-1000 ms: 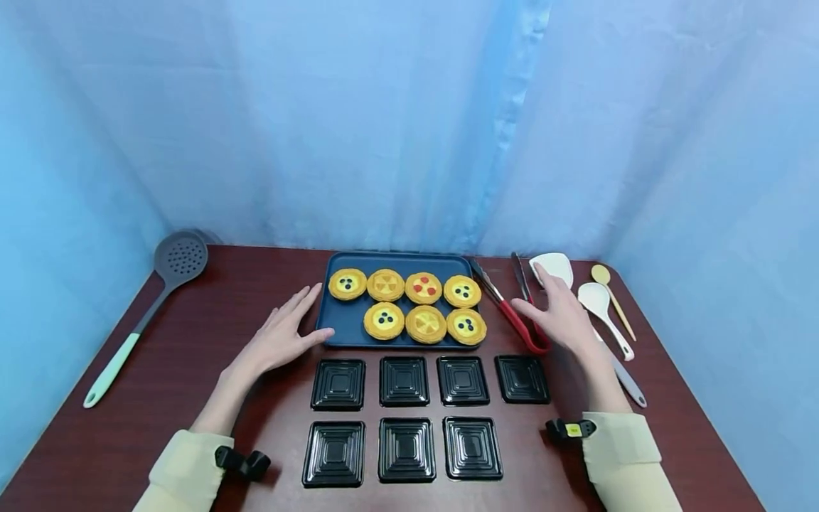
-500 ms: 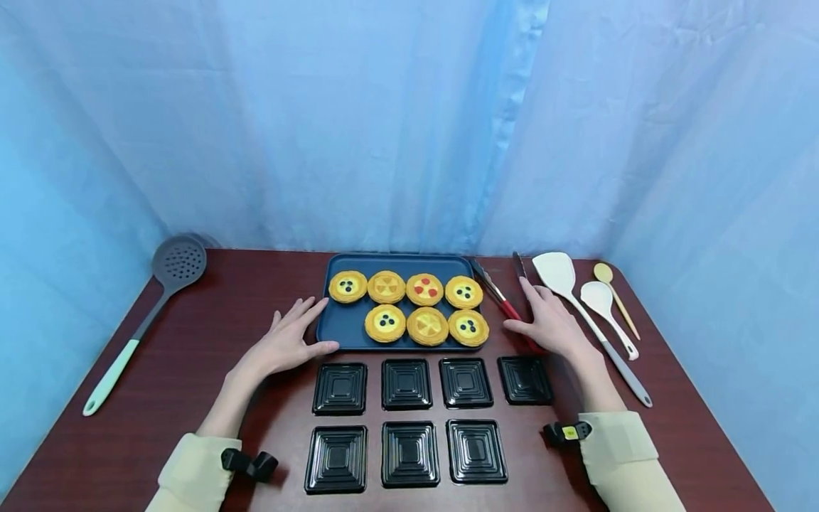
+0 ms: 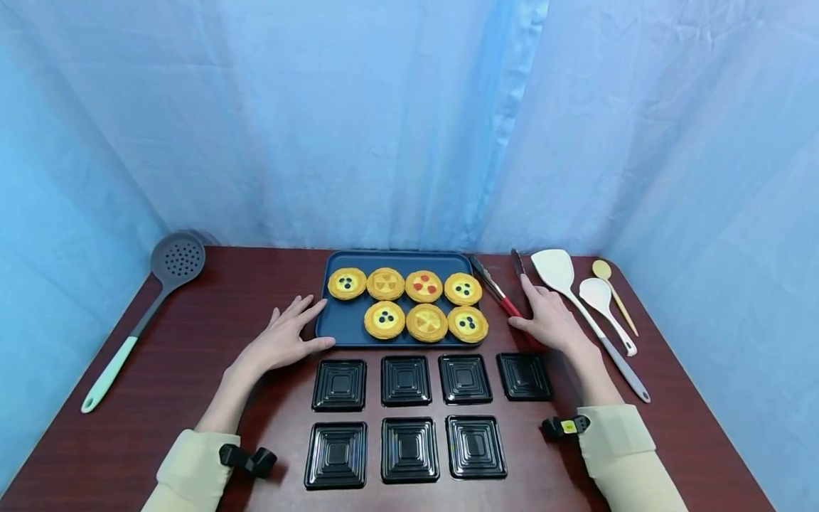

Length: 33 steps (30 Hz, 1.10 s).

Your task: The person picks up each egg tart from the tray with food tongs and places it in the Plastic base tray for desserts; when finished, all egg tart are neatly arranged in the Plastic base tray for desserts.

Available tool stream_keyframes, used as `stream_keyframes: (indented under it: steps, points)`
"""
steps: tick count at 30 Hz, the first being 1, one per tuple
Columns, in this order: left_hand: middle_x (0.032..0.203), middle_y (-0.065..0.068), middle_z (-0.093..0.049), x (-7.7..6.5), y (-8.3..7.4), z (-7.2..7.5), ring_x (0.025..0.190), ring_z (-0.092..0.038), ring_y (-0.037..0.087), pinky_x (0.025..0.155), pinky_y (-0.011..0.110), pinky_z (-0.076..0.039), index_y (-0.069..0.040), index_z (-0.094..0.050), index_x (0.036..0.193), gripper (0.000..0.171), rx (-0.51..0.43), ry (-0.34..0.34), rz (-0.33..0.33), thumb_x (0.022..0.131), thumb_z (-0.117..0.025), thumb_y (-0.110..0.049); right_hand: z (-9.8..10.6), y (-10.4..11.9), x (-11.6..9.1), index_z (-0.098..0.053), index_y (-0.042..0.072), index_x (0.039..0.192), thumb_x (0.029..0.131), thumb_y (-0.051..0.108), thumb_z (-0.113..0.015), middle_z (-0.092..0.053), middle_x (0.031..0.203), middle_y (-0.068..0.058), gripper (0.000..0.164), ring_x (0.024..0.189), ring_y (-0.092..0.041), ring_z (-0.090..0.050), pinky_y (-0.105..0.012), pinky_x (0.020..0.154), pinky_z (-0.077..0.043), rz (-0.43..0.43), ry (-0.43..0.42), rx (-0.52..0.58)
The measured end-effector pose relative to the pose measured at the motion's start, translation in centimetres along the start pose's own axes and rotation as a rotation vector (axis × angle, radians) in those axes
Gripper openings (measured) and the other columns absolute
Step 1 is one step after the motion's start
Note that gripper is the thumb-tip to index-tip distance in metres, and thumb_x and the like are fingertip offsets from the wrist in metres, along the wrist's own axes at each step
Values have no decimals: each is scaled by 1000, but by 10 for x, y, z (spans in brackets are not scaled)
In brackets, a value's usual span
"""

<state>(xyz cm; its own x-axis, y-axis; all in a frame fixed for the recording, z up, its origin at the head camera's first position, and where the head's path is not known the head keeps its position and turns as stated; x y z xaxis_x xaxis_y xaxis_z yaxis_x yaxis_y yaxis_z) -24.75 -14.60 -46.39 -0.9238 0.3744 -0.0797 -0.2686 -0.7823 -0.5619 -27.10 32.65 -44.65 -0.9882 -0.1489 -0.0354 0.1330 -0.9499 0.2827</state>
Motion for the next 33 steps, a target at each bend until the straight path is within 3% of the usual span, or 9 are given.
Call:
stream_keyframes:
  steps: [10, 17, 24, 29, 33]
  points:
    - [169, 28, -22, 1, 3, 0, 158, -12, 50, 124, 73, -3, -9, -33, 162, 84, -6, 9, -8, 97, -68, -48, 11, -6, 1, -12, -4, 164, 98, 27, -67, -37, 158, -36, 91, 137, -50, -47, -65, 110, -42, -21, 31, 105]
    - [169, 27, -22, 2, 3, -2, 159, -12, 49, 125, 72, -3, -10, -32, 163, 85, 1, 13, 12, 96, -68, -49, 24, -13, -7, -8, -3, 164, 102, 26, -57, -39, 154, -39, 84, 118, -43, -50, -56, 97, -43, -32, 36, 187]
    - [169, 27, -21, 2, 3, -3, 158, -11, 49, 125, 73, -3, -10, -32, 163, 84, -10, 16, 7, 97, -68, -50, 37, -15, -12, -8, 3, 165, 103, 29, -56, -35, 159, -35, 83, 116, -41, -49, -51, 92, -43, -48, 23, 224]
    - [169, 27, -22, 1, 2, -1, 158, -11, 50, 125, 73, -3, -10, -33, 162, 84, -19, 16, -5, 97, -68, -50, 49, -14, -19, -11, 8, 166, 102, 46, -61, -48, 149, -34, 90, 99, -34, -58, -37, 76, -50, -91, -47, 246]
    - [169, 28, -22, 1, 1, 0, 158, -11, 50, 124, 73, -2, -9, -33, 162, 83, -34, 20, -16, 97, -68, -47, 57, -14, -25, -10, 16, 167, 94, 65, -63, -61, 126, -29, 103, 81, -28, -59, -29, 59, -50, -127, -92, 230]
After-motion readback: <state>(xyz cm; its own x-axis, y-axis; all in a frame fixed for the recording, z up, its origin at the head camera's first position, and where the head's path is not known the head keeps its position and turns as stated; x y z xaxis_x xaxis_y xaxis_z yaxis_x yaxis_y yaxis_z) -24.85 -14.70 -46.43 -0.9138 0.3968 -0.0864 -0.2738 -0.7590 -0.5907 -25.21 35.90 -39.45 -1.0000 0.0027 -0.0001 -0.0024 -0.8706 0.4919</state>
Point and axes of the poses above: each hand's wrist, its own x-axis towards the middle knuckle, its own z-axis out of the back of the hand, y = z × x, the point moved 5 cm from there along x, towards the middle knuckle
